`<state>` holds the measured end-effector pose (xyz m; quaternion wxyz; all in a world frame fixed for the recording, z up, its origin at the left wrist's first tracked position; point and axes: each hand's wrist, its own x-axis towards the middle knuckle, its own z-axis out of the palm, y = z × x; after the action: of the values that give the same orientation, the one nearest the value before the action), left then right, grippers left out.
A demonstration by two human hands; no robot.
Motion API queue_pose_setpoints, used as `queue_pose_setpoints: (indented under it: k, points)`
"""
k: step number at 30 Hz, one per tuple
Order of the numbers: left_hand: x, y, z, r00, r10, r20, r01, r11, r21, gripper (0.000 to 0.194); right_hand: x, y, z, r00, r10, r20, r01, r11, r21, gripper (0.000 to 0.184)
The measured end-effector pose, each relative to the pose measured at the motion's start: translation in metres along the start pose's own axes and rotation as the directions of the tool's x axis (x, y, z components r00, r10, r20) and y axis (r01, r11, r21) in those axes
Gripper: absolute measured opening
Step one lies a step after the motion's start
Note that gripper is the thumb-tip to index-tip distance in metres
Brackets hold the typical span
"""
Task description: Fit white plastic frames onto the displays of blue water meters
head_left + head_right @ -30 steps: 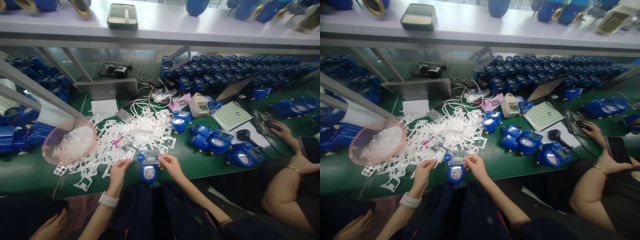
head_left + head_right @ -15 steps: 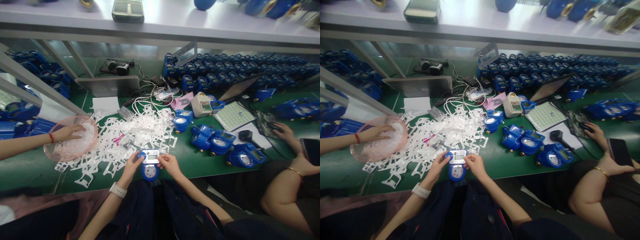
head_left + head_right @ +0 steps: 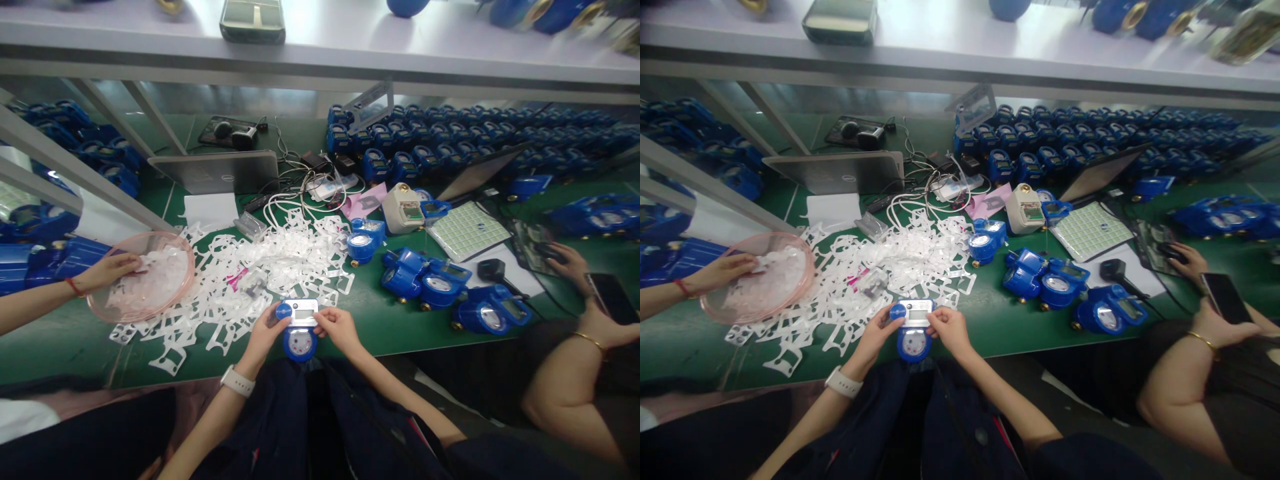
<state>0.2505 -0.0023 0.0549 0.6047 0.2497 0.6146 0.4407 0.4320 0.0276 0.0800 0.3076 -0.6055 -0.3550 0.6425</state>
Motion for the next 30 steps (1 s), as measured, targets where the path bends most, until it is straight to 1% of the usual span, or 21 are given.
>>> queue_pose_setpoints:
  k: [3,9,17,25,30]
  points:
    - [-0.0002,0.0003,-0.0002,1.000,-0.008,0.006,0.008,1.000,0.002,0.056,0.0012,-0.0003,-0.0003,1.000,0.007,0.004,-0.007,1.000,-0.004,0.040]
    - [-0.0005,0.0026,0.0000,1.000,0.003,-0.007,-0.003,1.000,0.008,0.055,-0.0019,-0.0036,0.0004,1.000,-0.028,0.009,0.028,1.000,0.000,0.037]
    - [0.0000,0.0015,0.0002,1.000,0.017,-0.013,-0.017,1.000,0.016,0.050,0.0009,-0.0023,0.0004,1.000,0.001,0.005,-0.001,1.000,0.003,0.035]
    - [-0.0010,0.0020,-0.0002,1.000,0.025,-0.011,-0.024,0.999,0.030,0.051,0.0013,-0.0019,0.0029,1.000,0.004,0.013,-0.004,1.000,-0.001,0.032]
    - [-0.0001,0.0006,0.0006,0.999,0.005,-0.035,-0.004,1.000,0.028,0.054,0.0066,0.0022,0.0013,0.999,0.030,0.019,-0.030,1.000,0.000,0.034]
